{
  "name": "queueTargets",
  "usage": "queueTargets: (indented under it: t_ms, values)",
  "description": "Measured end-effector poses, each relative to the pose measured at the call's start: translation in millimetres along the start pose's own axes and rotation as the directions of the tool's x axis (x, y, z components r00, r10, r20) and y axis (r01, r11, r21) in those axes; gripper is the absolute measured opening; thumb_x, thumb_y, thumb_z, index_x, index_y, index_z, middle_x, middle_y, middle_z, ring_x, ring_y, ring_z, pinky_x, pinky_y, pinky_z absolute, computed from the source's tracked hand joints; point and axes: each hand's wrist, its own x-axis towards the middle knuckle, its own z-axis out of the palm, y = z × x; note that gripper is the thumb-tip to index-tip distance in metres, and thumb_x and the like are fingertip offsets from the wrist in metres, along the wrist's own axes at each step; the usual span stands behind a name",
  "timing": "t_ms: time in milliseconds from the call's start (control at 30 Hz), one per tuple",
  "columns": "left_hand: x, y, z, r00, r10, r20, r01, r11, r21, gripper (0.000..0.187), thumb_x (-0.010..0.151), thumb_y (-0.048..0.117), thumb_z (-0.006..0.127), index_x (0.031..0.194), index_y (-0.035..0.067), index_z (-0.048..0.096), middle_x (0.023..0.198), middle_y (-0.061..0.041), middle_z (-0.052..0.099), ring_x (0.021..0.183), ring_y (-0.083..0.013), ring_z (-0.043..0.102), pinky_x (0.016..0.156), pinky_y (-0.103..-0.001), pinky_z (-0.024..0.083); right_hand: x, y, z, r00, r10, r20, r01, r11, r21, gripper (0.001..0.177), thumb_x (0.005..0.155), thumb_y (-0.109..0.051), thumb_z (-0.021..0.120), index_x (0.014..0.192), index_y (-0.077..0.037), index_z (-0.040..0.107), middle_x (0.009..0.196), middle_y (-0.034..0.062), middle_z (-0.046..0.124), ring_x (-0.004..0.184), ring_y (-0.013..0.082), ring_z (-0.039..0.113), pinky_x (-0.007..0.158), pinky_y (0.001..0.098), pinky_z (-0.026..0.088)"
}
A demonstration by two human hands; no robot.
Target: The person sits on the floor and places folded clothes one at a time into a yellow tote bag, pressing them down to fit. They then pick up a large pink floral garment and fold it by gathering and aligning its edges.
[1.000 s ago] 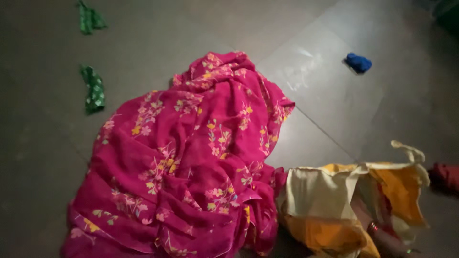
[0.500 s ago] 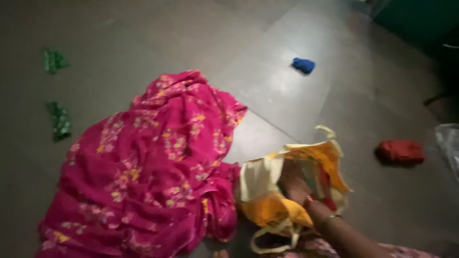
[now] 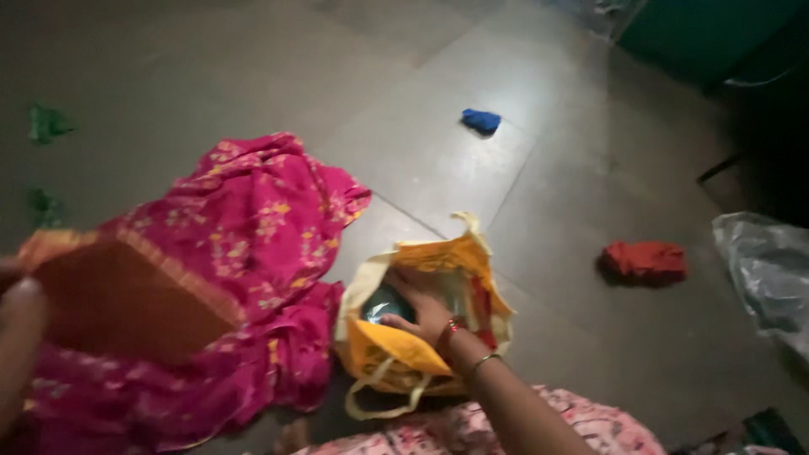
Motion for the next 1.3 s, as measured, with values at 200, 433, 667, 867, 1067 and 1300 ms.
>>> queueTargets:
  t_ms: [200,433,667,867,1067,1300]
  values:
    - [-33,208,-1,0.846,0.448,-0.288,-0.521,0.808,-0.274,0.012,0.099,0.004,0.068,0.108,-0.003,0.068,0.096,-0.016,0.071,0.078,-0.0209,0.070,0.064,-0.032,0.057,-12,-26,-62,0.981,0.154,-0.116,-0.058,0.810,0.584,0.050,0.103,-0.042,0.064,0.135,-0.004,0.067,0.133,0.0150,0.070,0.127,0.0303,0.065,0.111,0.0404,0.051]
    - [-108,316,110,0.618,0.780,-0.098,-0.765,0.567,-0.304,0.031,0.082,0.015,0.069,0.111,0.008,0.074,0.092,-0.008,0.070,0.077,-0.0243,0.069,0.065,-0.038,0.055,-61,-82,-113,0.999,0.046,0.012,0.000,-0.245,0.970,0.077,0.092,-0.041,0.070,0.151,-0.004,0.037,0.143,0.0157,0.059,0.129,0.0231,0.060,0.112,0.0375,0.048]
    - [-118,278,156,0.769,0.639,0.002,-0.517,0.625,-0.584,0.031,0.081,0.033,0.075,0.104,0.013,0.074,0.111,-0.010,0.074,0.106,-0.0313,0.071,0.091,-0.044,0.055,-65,-52,-120,0.921,0.377,0.093,-0.117,0.041,0.992,0.070,0.081,0.008,0.057,0.149,0.001,0.044,0.139,0.0175,0.059,0.114,0.0232,0.063,0.093,0.0346,0.056]
    - [-88,240,163,0.926,0.366,0.093,-0.284,0.838,-0.466,0.025,0.087,0.024,0.070,0.108,0.010,0.073,0.119,-0.014,0.073,0.112,-0.0348,0.069,0.093,-0.045,0.055,-91,-2,-175,0.850,0.495,-0.180,0.044,0.274,0.961,0.054,0.079,0.012,0.054,0.133,0.008,0.054,0.125,0.0166,0.065,0.113,0.0229,0.067,0.091,0.0331,0.058]
    - [-80,232,173,0.932,0.213,0.292,-0.015,0.829,-0.558,0.040,0.090,0.023,0.063,0.125,0.003,0.066,0.118,-0.016,0.070,0.103,-0.0260,0.071,0.082,-0.036,0.061,-112,9,-186,0.934,0.357,-0.005,-0.130,0.354,0.926,0.051,0.078,0.010,0.053,0.129,0.007,0.057,0.117,0.0137,0.068,0.107,0.0205,0.067,0.089,0.0325,0.057]
    - [-79,226,181,0.597,0.120,0.793,0.756,0.248,-0.606,0.053,0.105,0.036,0.040,0.148,0.007,0.051,0.138,-0.012,0.067,0.115,-0.0212,0.070,0.090,-0.037,0.059,-99,9,-171,0.987,0.160,-0.033,0.026,0.043,0.999,0.048,0.084,0.008,0.056,0.132,0.004,0.056,0.123,0.0170,0.068,0.109,0.0231,0.067,0.094,0.0366,0.057]
